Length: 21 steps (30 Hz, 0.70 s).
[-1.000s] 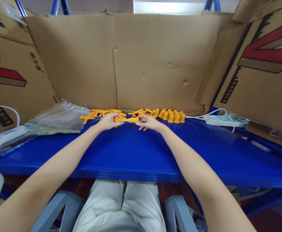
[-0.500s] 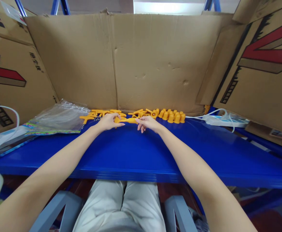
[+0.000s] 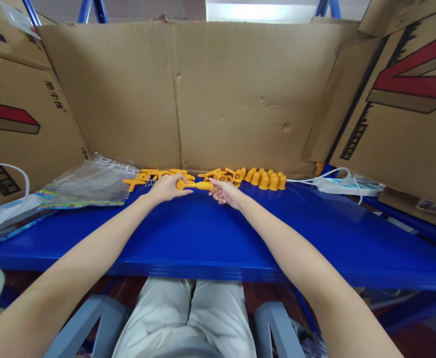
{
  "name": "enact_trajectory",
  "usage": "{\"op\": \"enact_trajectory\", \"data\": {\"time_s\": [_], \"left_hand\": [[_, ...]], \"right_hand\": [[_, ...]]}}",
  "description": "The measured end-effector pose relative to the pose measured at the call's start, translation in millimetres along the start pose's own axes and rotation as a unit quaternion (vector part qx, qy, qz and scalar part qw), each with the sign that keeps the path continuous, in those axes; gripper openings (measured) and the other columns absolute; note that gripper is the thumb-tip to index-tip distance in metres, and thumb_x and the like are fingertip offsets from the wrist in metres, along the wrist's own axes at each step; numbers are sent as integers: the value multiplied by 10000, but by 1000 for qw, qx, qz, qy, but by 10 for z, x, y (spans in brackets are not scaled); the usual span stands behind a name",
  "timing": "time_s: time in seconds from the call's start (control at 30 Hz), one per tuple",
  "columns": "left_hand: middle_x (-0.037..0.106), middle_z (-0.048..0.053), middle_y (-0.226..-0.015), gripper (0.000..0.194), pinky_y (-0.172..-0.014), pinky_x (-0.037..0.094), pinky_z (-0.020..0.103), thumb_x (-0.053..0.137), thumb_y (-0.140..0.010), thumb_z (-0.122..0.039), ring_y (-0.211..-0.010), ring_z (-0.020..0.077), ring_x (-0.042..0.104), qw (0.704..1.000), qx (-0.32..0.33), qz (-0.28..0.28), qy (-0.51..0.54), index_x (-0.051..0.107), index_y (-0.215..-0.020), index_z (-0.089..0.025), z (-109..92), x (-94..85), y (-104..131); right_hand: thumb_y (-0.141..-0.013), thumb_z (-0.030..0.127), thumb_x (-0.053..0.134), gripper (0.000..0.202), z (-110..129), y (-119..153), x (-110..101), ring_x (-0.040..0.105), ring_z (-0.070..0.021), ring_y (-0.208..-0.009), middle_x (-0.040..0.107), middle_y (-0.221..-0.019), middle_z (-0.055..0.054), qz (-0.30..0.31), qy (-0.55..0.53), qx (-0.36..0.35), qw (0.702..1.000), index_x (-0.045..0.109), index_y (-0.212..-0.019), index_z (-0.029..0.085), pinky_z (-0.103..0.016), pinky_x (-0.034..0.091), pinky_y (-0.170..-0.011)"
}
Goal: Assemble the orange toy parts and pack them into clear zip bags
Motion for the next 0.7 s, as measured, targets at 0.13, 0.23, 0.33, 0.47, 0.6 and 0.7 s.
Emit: {"op": "enact_trajectory", "data": {"time_s": [0.13,0.23,0.33,0.47,0.6,0.7], "left_hand": [[630,15,-661,442,-663,418,286,673,-697,-559,-680,209,613,1000,-5,0,-5,637,-960,-207,-16,-6,9],[641,18,-674,445,-679,427,288,669,-703,-558,-696,212,622,1000,-5,-2,-9,636,-978,-209,-17,0,14],[665,27,-723,436,-702,437,286,670,-712,-544,-743,215,637,1000,-6,-3,-14,637,-996,-214,-30,-7,20],[697,45,-829,419,-722,449,294,664,-731,-527,-819,232,649,999,-10,-10,-37,632,-1020,-226,-69,-42,31],[705,71,-903,440,-729,450,303,645,-758,-519,-877,257,651,998,-10,-11,-60,613,-1079,-220,-110,-73,43],[704,84,-908,439,-733,446,306,634,-777,-503,-896,267,650,998,-5,-9,-66,601,-1101,-208,-143,-92,54]], "right_hand": [[-945,481,410,466,-34,2,2,293,-27,-262,473,-380,22,3,-7,40,999,546,-630,165,-137,236,-274],[-945,480,403,458,-40,7,2,270,-28,-255,472,-372,30,10,-10,51,999,552,-642,171,-136,237,-274],[-943,480,395,450,-48,-3,-6,250,-29,-255,463,-366,34,13,-13,57,998,550,-657,169,-136,232,-273],[-931,485,419,428,-59,-24,-20,214,-27,-256,465,-384,37,15,-28,66,997,537,-663,173,-145,208,-266],[-923,489,438,407,-51,-18,-35,199,-19,-264,502,-441,28,3,-51,72,996,531,-685,173,-150,193,-264],[-931,491,418,418,-32,16,-25,177,-19,-262,479,-429,34,-2,-52,77,996,528,-681,175,-152,183,-258]]}}
Point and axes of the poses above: each hand's wrist, its own y-axis away from the middle knuckle, its own x-axis out of the palm, z = x × y, the point moved 7 cm from there along -y, towards the middle knuckle
